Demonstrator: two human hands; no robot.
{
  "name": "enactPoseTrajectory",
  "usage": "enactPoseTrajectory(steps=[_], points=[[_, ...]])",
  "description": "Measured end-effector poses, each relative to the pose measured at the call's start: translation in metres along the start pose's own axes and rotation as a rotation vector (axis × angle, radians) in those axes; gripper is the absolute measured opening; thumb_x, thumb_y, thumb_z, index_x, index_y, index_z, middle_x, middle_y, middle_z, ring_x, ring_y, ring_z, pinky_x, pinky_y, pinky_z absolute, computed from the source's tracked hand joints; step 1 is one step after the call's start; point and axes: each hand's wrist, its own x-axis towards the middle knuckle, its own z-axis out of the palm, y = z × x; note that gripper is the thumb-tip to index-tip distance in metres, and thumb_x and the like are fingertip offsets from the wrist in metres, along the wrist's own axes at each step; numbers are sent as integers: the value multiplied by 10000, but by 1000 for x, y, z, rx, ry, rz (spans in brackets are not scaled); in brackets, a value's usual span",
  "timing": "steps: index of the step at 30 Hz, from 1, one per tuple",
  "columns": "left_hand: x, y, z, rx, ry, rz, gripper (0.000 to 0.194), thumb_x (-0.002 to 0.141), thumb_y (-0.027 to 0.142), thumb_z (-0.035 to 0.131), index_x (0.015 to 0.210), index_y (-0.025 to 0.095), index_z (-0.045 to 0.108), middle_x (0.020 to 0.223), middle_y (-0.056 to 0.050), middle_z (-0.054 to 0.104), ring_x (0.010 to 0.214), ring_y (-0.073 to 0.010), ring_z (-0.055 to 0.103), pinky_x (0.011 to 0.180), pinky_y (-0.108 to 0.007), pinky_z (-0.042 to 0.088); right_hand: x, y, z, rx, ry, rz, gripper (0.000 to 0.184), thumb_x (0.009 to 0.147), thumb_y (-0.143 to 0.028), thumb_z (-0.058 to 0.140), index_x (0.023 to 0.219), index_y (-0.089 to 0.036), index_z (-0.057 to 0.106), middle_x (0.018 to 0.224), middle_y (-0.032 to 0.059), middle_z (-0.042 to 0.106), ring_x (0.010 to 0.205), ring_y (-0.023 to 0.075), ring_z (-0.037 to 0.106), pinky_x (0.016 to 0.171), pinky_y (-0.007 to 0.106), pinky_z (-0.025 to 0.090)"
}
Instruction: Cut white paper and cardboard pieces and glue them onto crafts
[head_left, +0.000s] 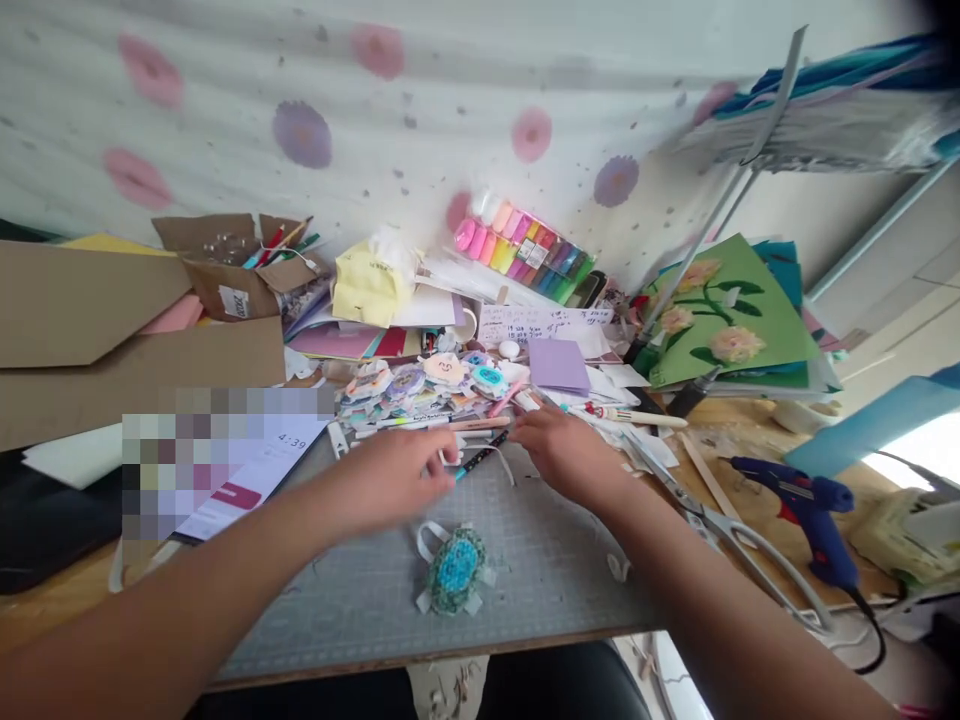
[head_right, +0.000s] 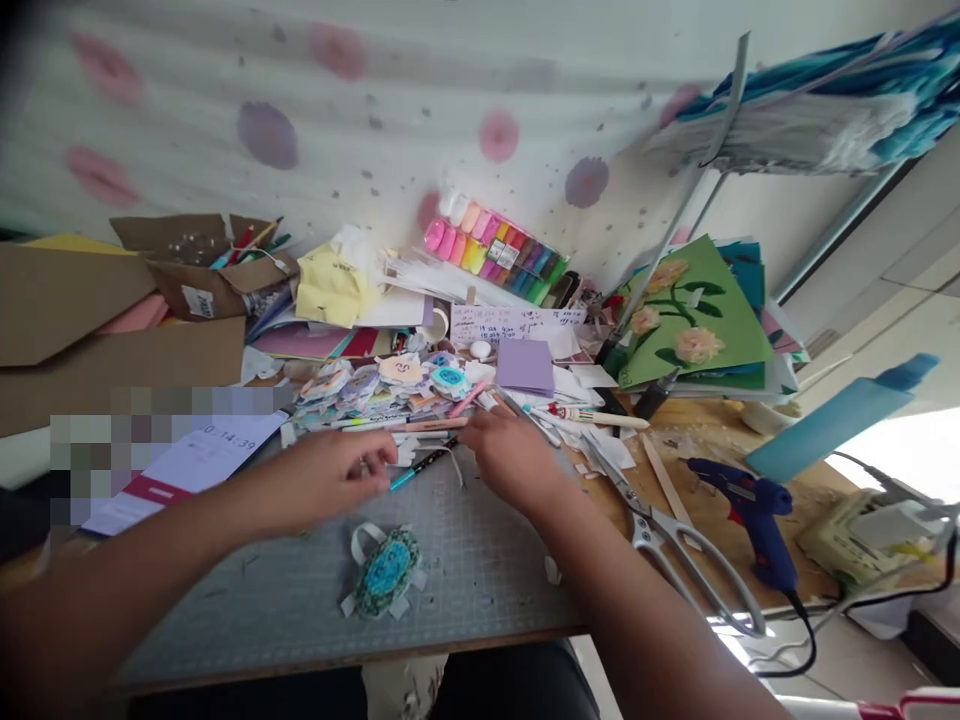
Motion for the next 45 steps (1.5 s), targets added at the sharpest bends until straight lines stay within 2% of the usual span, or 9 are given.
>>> enactPoseTrajectory(steps=[4, 11, 17, 22, 26, 30, 34, 41, 45], points=[[16, -5, -10, 141, 182, 137, 116, 782, 263, 532, 718, 243, 627, 614, 16, 612, 565, -179, 538, 521, -265, 305, 27, -3, 11, -18, -43, -39, 298, 801, -29, 525, 997, -186, 684, 955, 84, 711, 900, 240, 608, 690, 290, 414], [9, -23, -3, 176, -227, 224, 49, 723, 228, 643, 681, 247, 625, 633, 25, 627, 580, -169, 532, 535, -263, 278, 29, 1, 5, -93, -106, -36, 328, 787, -50, 520, 1056, -178, 657, 966, 93, 676, 904, 246, 573, 645, 303, 367], [7, -32, 3, 322, -259, 256, 170, 665, 279, 722, 599, 224, 575, 667, -7, 601, 571, -170, 474, 517, -285, 209, 13, 26, -33, -313, -108, 71, 138, 778, -151, 576, 774, -197, 706, 796, 74, 613, 836, 249, 561, 592, 311, 348], [8, -28, 10, 472, -343, 314, 158, 733, 137, 571, 599, 205, 524, 652, 8, 583, 594, -155, 503, 505, -270, 260, -19, 37, -43, -368, 25, 161, 163, 776, -156, 587, 848, -192, 728, 906, 80, 677, 854, 254, 588, 694, 332, 425], [13, -28, 8, 520, -210, 338, 123, 796, 190, 536, 678, 208, 561, 778, -11, 619, 678, -167, 557, 558, -274, 330, -36, 31, -43, -306, 91, 300, 223, 852, -236, 566, 1000, -215, 731, 938, 72, 732, 850, 279, 650, 635, 329, 443], [15, -30, 6, 416, -66, 306, 182, 814, 341, 564, 945, 232, 627, 1005, -49, 649, 800, -218, 601, 629, -303, 403, -45, 12, -53, 32, 59, 322, 323, 912, -303, 507, 1183, -225, 663, 1029, 77, 741, 794, 240, 680, 637, 309, 456], [13, -28, 7, 212, 59, 355, 620, 853, 460, 538, 1397, 235, 342, 1243, -115, 568, 893, -229, 606, 713, -325, 459, -53, -15, -63, 581, 130, 299, 273, 862, -268, 592, 1126, -235, 650, 866, 35, 726, 595, 141, 601, 537, 247, 424], [7, -24, 11, 152, -67, 534, 351, 931, 461, 399, 790, 185, 565, 698, -11, 556, 652, -165, 558, 576, -258, 392, -48, -54, -33, 1632, 695, 395, 136, 692, -262, 784, 732, -219, 661, 416, -70, 538, 377, 92, 475, 446, 220, 438], [0, -19, 15, 100, -263, 580, 408, 925, 508, 389, 727, 190, 551, 631, 14, 545, 583, -138, 522, 543, -246, 362, -38, -81, 2, 1822, 570, 404, 170, 705, -327, 777, 715, -182, 689, 466, -36, 576, 403, 84, 508, 420, 186, 397]])
